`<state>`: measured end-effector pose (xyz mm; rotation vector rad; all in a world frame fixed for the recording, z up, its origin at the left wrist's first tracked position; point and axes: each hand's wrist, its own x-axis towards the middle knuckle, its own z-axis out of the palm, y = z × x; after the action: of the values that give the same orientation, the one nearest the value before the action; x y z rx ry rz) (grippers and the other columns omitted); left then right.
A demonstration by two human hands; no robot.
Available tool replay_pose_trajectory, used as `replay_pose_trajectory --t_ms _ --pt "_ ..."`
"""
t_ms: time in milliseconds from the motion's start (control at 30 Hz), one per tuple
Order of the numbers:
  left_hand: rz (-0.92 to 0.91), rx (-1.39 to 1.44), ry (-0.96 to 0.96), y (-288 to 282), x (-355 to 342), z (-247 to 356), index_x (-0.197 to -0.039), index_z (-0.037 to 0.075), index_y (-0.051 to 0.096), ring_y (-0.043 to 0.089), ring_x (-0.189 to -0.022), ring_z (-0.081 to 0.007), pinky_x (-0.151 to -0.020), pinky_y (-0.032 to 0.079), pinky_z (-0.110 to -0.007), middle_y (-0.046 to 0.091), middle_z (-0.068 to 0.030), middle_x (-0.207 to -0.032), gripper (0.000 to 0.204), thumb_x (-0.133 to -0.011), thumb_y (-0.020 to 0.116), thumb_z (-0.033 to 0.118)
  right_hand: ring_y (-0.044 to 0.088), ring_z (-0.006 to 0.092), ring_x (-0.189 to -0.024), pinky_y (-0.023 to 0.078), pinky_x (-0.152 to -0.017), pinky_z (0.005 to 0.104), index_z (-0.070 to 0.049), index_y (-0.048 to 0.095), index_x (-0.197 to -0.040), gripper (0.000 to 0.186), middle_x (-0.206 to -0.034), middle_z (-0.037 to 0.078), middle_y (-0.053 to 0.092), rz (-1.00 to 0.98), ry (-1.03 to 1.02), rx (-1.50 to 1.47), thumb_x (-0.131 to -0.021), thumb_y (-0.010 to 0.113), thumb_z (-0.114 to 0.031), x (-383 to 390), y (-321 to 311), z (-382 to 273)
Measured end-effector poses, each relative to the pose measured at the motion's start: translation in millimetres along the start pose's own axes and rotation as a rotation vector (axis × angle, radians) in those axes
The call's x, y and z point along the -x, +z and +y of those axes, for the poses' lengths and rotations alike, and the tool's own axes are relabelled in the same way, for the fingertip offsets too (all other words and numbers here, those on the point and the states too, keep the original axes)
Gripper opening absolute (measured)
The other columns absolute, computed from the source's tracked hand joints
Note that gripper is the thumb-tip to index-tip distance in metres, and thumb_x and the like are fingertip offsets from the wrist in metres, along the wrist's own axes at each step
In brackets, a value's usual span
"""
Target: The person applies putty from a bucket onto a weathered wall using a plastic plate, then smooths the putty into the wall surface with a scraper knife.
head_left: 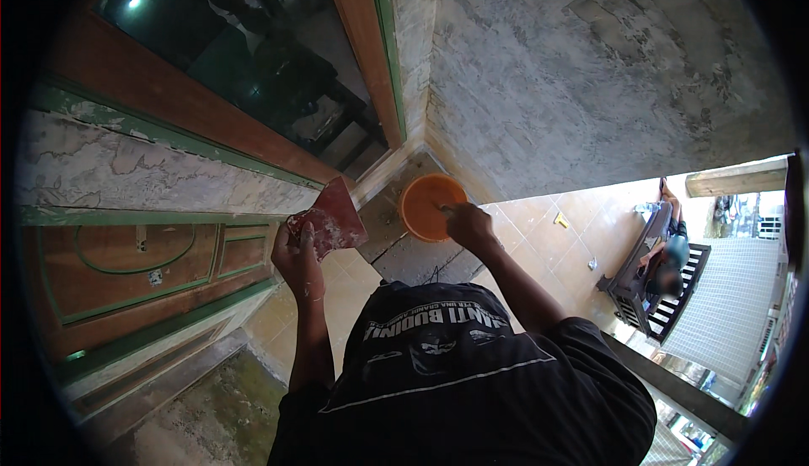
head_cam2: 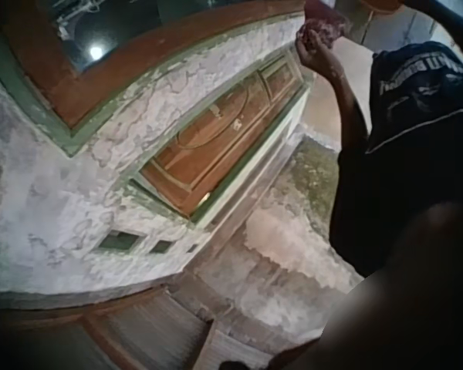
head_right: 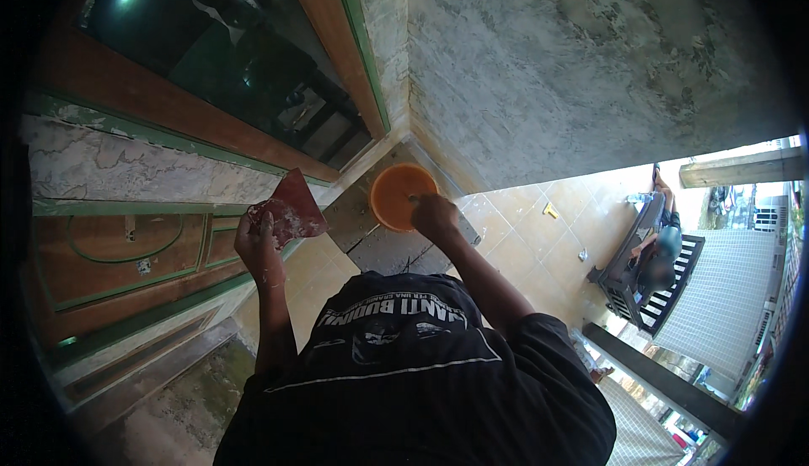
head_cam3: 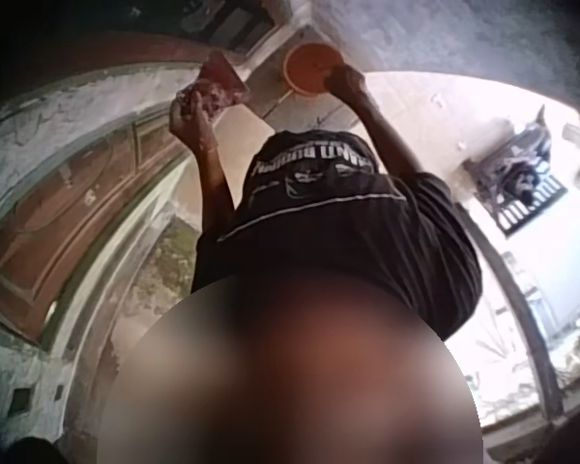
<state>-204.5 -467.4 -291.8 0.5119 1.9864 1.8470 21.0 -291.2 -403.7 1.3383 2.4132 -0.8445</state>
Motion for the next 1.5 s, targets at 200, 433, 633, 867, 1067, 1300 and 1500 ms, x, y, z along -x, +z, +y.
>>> replay_pose_trajectory --t_ms 200,433,633,867,1067,1300,1500 --pt "-0.034 -0.050 -0.099 15.2 0.9 -23.3 -0.098 -0.001 0.058 0.055 -0.076 -0.0089 -0.066 0.045 -0.024 0.061 -0.0040 -0.088 0.014 -0.086 0.054 0.006 0.065 0.0190 -0.072 0.052 -0.063 0.0352 -0.006 0.065 -0.101 0.026 -0.087 0.009 0.066 -0.066 0.011 -0.500 -0.086 0.048 -0.019 32.2 -0.9 70.4" --pt "-0.328 0.255 -0.578 39.3 10.9 -125.5 -0.101 0.002 0.054 0.065 -0.071 -0.0174 -0.062 0.056 -0.029 0.061 -0.0075 -0.088 0.017 -0.085 0.049 0.006 0.055 0.0103 -0.060 0.042 -0.050 0.0223 -0.002 0.051 -0.112 0.033 -0.084 0.009 0.062 -0.146 -0.129 -1.545 -0.087 0.055 -0.022 79.1 1.3 79.6" --pt "-0.457 0.249 -0.738 78.3 20.0 -126.5 -0.101 0.002 0.056 0.065 -0.072 -0.0163 -0.064 0.056 -0.030 0.062 -0.0073 -0.088 0.017 -0.086 0.051 0.007 0.055 0.0110 -0.070 0.043 -0.060 0.0235 -0.002 0.053 -0.107 0.029 -0.089 0.007 0.061 0.129 -0.170 -1.208 -0.089 0.058 -0.024 73.8 11.7 76.1" --pt "-0.608 0.464 -0.773 91.2 7.6 -101.1 -0.106 0.001 0.053 0.065 -0.079 -0.0206 -0.071 0.057 -0.033 0.062 -0.0097 -0.093 0.022 -0.086 0.055 0.009 0.058 0.0270 -0.092 0.043 -0.083 0.0370 -0.008 0.062 -0.104 0.029 -0.101 0.007 0.064 0.500 -0.285 -0.377 -0.076 0.068 -0.009 80.1 -0.1 55.1" --pt "-0.688 0.537 -0.747 80.2 0.5 -91.9 -0.107 0.003 0.053 0.065 -0.083 -0.0189 -0.073 0.056 -0.034 0.062 -0.0070 -0.095 0.019 -0.088 0.052 0.008 0.056 0.0247 -0.097 0.040 -0.084 0.0362 -0.012 0.067 -0.099 0.026 -0.102 0.003 0.064 0.667 -0.321 -0.224 -0.073 0.069 -0.011 91.5 -9.5 59.2" --pt "-0.530 0.450 -0.599 77.4 -10.0 -44.7 -0.108 0.004 0.053 0.065 -0.082 -0.0162 -0.070 0.056 -0.029 0.061 -0.0071 -0.096 0.021 -0.088 0.058 0.010 0.058 0.0210 -0.079 0.043 -0.070 0.0324 -0.007 0.064 -0.103 0.023 -0.090 0.004 0.065 0.738 -0.214 -0.297 -0.083 0.066 -0.017 115.8 -12.1 79.2" --pt "-0.435 0.441 -0.352 104.1 6.7 -5.9 -0.109 0.000 0.052 0.063 -0.089 -0.0171 -0.080 0.054 -0.031 0.060 -0.0092 -0.099 0.020 -0.089 0.052 0.004 0.042 0.0040 -0.048 0.031 -0.041 0.0204 0.000 0.061 -0.097 0.039 -0.064 0.000 0.052 0.113 -0.066 -1.391 -0.094 0.052 -0.037 139.6 -49.4 47.4"
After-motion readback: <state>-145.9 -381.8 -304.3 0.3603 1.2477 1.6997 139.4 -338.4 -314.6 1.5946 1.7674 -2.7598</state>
